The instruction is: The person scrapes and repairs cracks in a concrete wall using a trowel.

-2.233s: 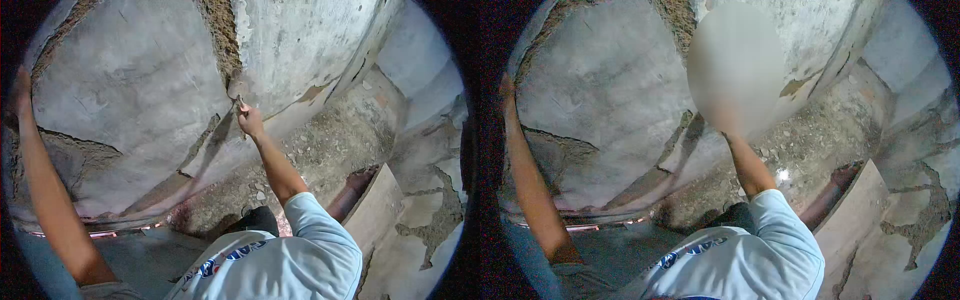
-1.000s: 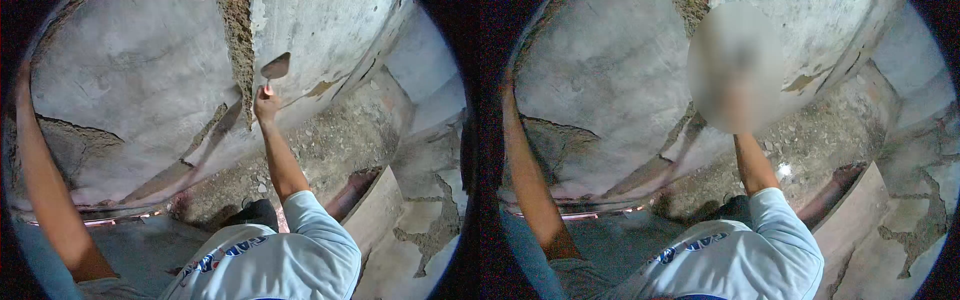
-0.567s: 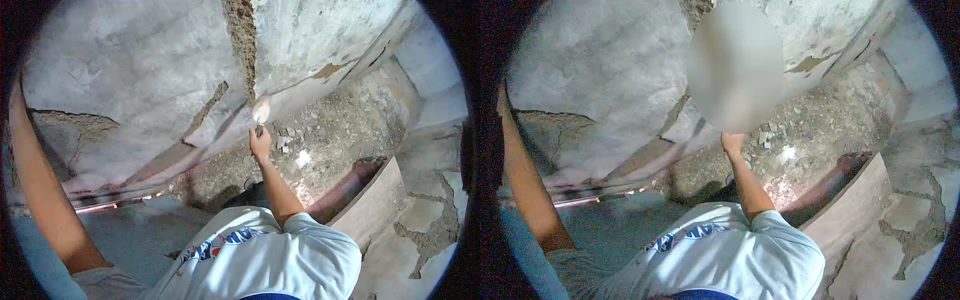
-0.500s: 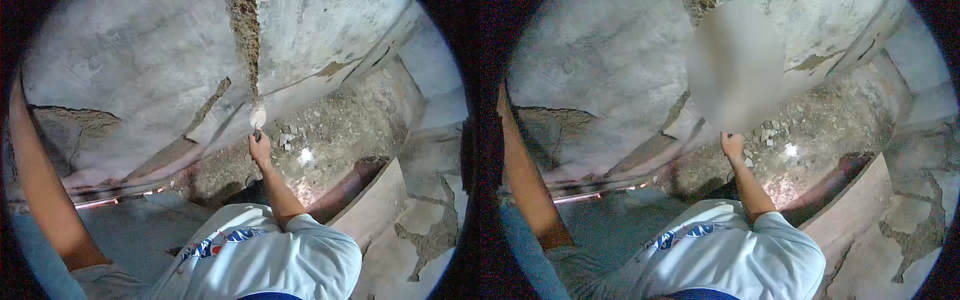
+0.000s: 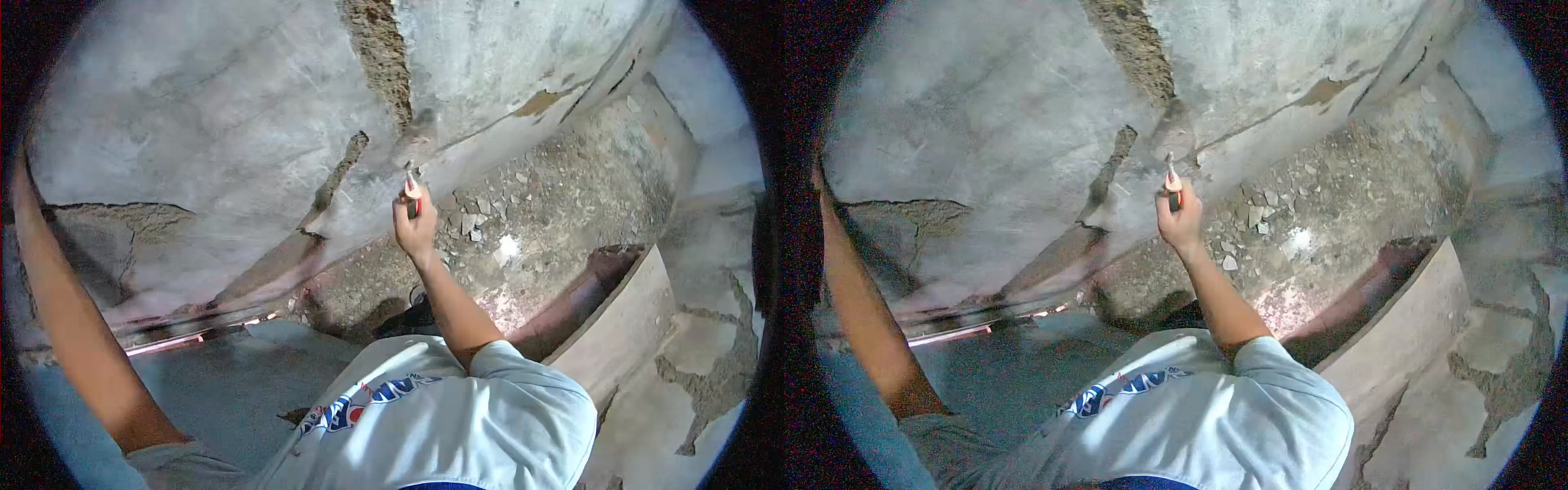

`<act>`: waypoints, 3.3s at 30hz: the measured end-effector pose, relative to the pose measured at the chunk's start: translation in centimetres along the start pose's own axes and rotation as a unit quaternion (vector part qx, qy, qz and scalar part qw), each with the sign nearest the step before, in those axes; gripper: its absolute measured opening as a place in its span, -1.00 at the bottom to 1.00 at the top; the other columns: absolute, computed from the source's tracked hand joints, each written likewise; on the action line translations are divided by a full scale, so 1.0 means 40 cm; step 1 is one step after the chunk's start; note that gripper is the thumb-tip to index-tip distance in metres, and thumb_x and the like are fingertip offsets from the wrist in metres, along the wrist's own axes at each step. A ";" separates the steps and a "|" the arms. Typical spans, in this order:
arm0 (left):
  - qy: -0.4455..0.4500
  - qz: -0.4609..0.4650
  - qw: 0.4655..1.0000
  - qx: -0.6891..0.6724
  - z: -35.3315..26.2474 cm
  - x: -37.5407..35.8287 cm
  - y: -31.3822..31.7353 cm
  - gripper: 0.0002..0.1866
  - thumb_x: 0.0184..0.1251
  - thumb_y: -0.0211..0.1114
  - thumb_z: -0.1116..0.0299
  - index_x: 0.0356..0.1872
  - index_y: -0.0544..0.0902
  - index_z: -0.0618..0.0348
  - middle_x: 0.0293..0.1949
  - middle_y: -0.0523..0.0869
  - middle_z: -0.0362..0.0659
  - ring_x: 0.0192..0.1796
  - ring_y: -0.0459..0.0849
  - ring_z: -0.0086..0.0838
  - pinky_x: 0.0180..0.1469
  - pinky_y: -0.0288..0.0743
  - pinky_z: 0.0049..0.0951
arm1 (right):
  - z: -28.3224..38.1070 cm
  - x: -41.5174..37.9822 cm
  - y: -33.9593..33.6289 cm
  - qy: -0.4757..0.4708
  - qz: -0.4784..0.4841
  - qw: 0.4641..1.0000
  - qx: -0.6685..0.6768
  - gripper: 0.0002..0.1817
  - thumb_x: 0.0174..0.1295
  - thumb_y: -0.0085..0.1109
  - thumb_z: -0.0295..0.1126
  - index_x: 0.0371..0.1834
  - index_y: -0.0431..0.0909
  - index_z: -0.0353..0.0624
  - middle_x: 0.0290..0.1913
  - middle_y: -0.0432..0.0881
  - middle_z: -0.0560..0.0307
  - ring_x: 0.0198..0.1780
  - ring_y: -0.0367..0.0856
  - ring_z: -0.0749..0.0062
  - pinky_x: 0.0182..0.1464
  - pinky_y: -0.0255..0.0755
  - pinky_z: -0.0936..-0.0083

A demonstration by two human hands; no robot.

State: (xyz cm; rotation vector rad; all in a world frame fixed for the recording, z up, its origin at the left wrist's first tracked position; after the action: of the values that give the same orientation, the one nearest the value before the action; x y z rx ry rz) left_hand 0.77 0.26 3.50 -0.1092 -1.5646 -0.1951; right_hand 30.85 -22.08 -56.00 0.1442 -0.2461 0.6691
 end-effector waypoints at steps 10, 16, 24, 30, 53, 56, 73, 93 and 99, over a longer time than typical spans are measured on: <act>-0.018 -0.002 1.000 -0.011 -0.003 0.030 0.026 -0.28 0.69 -0.11 -0.11 0.64 0.21 0.17 0.67 0.08 0.19 0.69 -0.05 0.17 0.64 -0.14 0.20 | 0.055 0.108 0.040 -0.021 -0.065 0.995 0.071 -0.79 0.37 0.34 -0.38 -0.09 0.66 -0.31 -0.50 0.52 0.22 -0.42 0.44 0.61 -0.32 0.39 0.50; -0.020 -0.001 1.000 -0.008 -0.006 0.043 0.013 -0.27 0.68 -0.11 -0.12 0.65 0.20 0.16 0.67 0.06 0.20 0.69 -0.06 0.18 0.64 -0.15 0.20 | 0.046 0.213 0.037 -0.102 -0.029 0.994 0.033 -0.74 0.36 0.35 -0.37 0.02 0.71 -0.28 -0.44 0.65 0.11 -0.39 0.56 0.57 -0.26 0.48 0.50; -0.032 0.011 0.999 0.014 0.021 0.028 0.003 -0.26 0.68 -0.11 -0.14 0.65 0.20 0.15 0.68 0.04 0.20 0.69 -0.08 0.19 0.65 -0.17 0.19 | 0.122 0.363 -0.086 -0.135 0.048 0.980 -0.140 -0.76 0.31 0.28 -0.35 -0.03 0.57 -0.20 -0.44 0.65 -0.07 -0.40 0.72 0.14 -0.28 0.52 0.28; -0.019 0.025 0.999 0.008 0.012 0.019 -0.032 -0.24 0.68 -0.15 -0.14 0.66 0.15 0.18 0.69 -0.04 0.21 0.71 -0.17 0.17 0.66 -0.24 0.20 | 0.300 0.280 -0.308 -0.001 0.296 0.928 -0.226 -0.67 0.35 0.09 -0.43 0.16 0.54 -0.22 -0.01 0.64 -0.24 0.09 0.66 -0.05 0.16 0.46 0.17; 0.247 0.006 0.969 0.016 -0.460 -0.180 0.016 -0.29 0.57 0.05 -0.29 0.57 0.40 -0.15 0.46 0.54 -0.03 0.49 0.51 -0.21 0.49 0.37 -0.21 | 0.664 0.546 -0.222 -0.279 -0.088 0.879 0.377 -0.66 0.43 0.32 -0.26 -0.40 0.35 -0.08 -0.77 0.40 0.20 -0.83 0.34 0.54 -0.82 0.17 0.54; 0.246 -0.048 0.968 -0.021 -0.472 -0.186 0.030 -0.36 0.59 0.10 -0.21 0.54 0.44 -0.17 0.43 0.58 -0.04 0.46 0.53 -0.12 0.47 0.40 -0.22 | 0.615 0.578 -0.206 -0.211 -0.142 0.828 0.499 -0.71 0.42 0.29 -0.31 -0.23 0.31 -0.09 -0.76 0.42 0.18 -0.86 0.27 0.52 -0.85 0.16 0.51; 0.262 -0.031 0.961 -0.082 -0.450 -0.168 0.098 -0.34 0.58 0.14 -0.17 0.52 0.46 -0.02 0.44 0.56 0.01 0.48 0.50 -0.06 0.49 0.36 -0.16 | 0.527 0.582 -0.060 -0.169 -0.130 0.885 0.413 -0.62 0.23 0.31 -0.41 -0.57 0.24 0.07 -0.80 0.22 0.32 -0.84 0.16 0.60 -0.82 0.11 0.50; 0.272 -0.030 0.960 -0.064 -0.414 -0.161 0.097 -0.33 0.57 0.19 -0.13 0.51 0.47 0.08 0.49 0.49 0.06 0.53 0.43 -0.02 0.51 0.33 -0.12 | 0.459 0.625 -0.073 -0.251 -0.144 0.862 0.416 -0.78 0.29 0.27 -0.45 -0.13 0.41 -0.18 -0.67 0.48 0.19 -0.73 0.43 0.53 -0.68 0.35 0.55; 0.332 -0.117 0.936 -0.023 -0.382 -0.134 0.146 -0.34 0.55 0.24 -0.10 0.51 0.47 0.03 0.49 0.48 0.06 0.52 0.43 -0.03 0.51 0.33 -0.10 | 0.412 0.661 -0.174 -0.272 -0.127 0.853 0.427 -0.84 0.33 0.16 -0.43 -0.08 0.46 -0.11 -0.66 0.50 0.27 -0.69 0.46 0.49 -0.37 0.53 0.41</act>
State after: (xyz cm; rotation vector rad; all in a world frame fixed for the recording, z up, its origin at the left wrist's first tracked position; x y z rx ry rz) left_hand 16.93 3.33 -1.64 0.1026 -0.8914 -0.4101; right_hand 52.29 -15.22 -33.38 1.2185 -0.4506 0.4170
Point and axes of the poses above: each hand's wrist, its own x-axis towards the middle knuckle, its own y-axis out of the palm, z = x × y, the point moved 4 cm from there along x, towards the middle knuckle
